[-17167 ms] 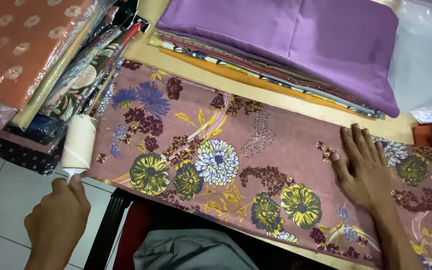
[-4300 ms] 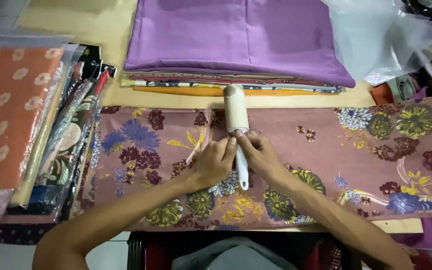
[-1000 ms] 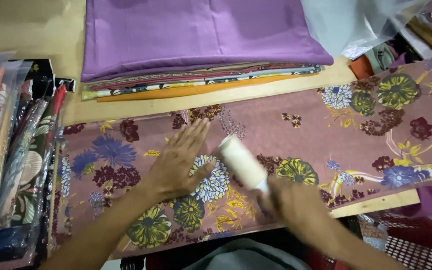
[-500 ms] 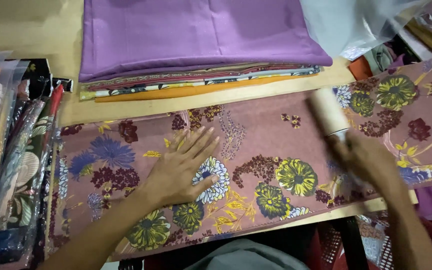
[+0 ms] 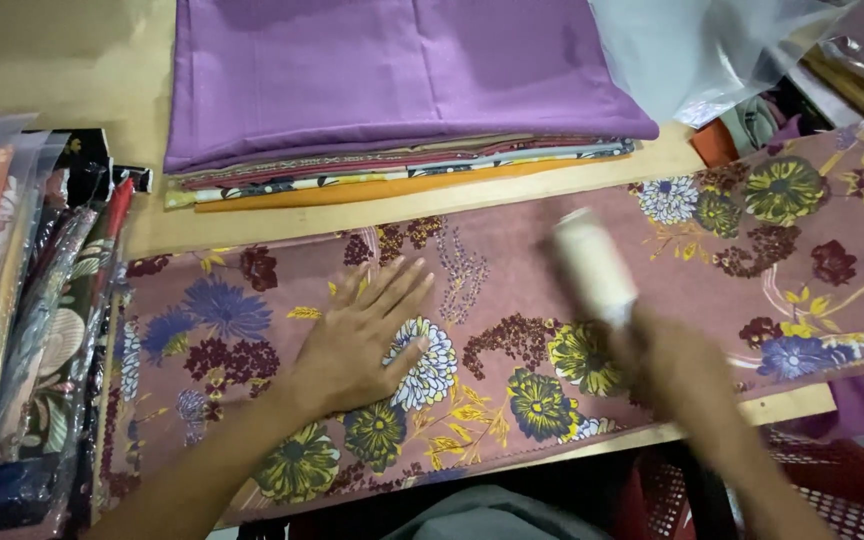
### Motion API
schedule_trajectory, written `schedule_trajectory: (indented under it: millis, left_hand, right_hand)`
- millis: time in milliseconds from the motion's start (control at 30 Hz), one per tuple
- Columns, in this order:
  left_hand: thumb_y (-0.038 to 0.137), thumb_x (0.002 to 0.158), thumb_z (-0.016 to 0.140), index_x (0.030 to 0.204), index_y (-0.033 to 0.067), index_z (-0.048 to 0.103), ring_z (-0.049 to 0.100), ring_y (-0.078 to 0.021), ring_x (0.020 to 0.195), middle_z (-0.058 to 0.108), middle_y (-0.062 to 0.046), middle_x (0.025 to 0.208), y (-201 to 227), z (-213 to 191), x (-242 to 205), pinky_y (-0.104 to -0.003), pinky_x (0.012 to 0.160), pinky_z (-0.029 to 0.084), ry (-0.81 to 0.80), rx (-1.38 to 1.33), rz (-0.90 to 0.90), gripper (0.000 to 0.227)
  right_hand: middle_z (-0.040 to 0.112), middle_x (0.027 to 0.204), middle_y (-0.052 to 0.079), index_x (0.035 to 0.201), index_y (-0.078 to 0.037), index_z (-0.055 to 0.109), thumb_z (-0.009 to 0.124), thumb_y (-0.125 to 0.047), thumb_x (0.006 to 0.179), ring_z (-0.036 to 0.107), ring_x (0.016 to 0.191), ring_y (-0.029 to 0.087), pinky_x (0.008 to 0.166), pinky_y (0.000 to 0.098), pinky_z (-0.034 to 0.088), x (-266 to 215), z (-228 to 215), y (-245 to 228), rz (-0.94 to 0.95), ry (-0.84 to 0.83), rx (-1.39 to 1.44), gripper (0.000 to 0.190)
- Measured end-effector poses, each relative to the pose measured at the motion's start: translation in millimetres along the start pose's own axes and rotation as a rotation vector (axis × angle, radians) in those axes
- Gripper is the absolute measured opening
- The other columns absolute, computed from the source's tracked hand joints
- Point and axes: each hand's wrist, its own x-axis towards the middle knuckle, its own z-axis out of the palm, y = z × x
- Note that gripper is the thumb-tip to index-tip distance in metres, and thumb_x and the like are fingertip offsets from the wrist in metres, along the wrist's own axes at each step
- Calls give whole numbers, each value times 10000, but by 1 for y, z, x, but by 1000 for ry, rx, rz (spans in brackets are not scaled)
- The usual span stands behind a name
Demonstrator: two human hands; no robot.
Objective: Using a lint roller to remove lint and debris from a piece of patterned fabric on a workspace table.
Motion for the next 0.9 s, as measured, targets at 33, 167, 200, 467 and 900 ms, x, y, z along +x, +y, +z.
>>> schedule_trajectory:
  millis: [33, 167, 200, 467, 900]
  left_hand:
    - [688, 1065, 110, 1657, 186, 33, -4, -183, 1591, 9, -56, 1713, -1, -5, 4, -450, 1315, -59, -2, 1, 1, 780]
    - [445, 1040, 186, 1614, 153, 81, 37, -210, 1561, 36, -59, 1702, -5, -17, 12, -489, 1228, -29, -459, -751, -243, 653]
    - [422, 1046, 162, 1616, 130, 124, 95, -221, 1560, 108, -74, 1700, -6, -18, 12, -494, 1234, -2, -440, -776, -290, 642]
    - [638, 1035, 223, 1630, 138, 6, -59, -235, 1575, -50, -113, 1704, -6, -17, 7, -467, 1272, -62, -193, -447, 7, 807]
    - [776, 1024, 139, 1654, 201, 24, -29, -208, 1589, -8, -80, 1707, 0, -8, 1, -469, 1298, -75, -15, -94, 69, 860]
  right_hand:
    - [802, 926, 48, 1098, -205, 608, 517, -465, 1044, 749, 743, 244, 644, 384, 602, -6, 31, 0, -1, -2, 1, 281]
    - [714, 802, 46, 969, -258, 564, 549, -639, 949, 706, 642, 380, 536, 546, 520, -30, 113, -5, -561, 188, -97, 382]
    - [693, 899, 46, 975, -234, 568, 536, -600, 980, 695, 658, 391, 513, 559, 491, -37, 124, -8, -715, 147, -51, 367]
    - [737, 736, -49, 1068, -297, 634, 484, -631, 975, 717, 556, 185, 450, 366, 605, -13, 53, 4, -366, 66, -106, 379]
    - [782, 1051, 307, 1060, 22, 714, 345, -527, 1144, 745, 944, 495, 767, 575, 552, 63, 0, 105, 137, 277, -52, 667]
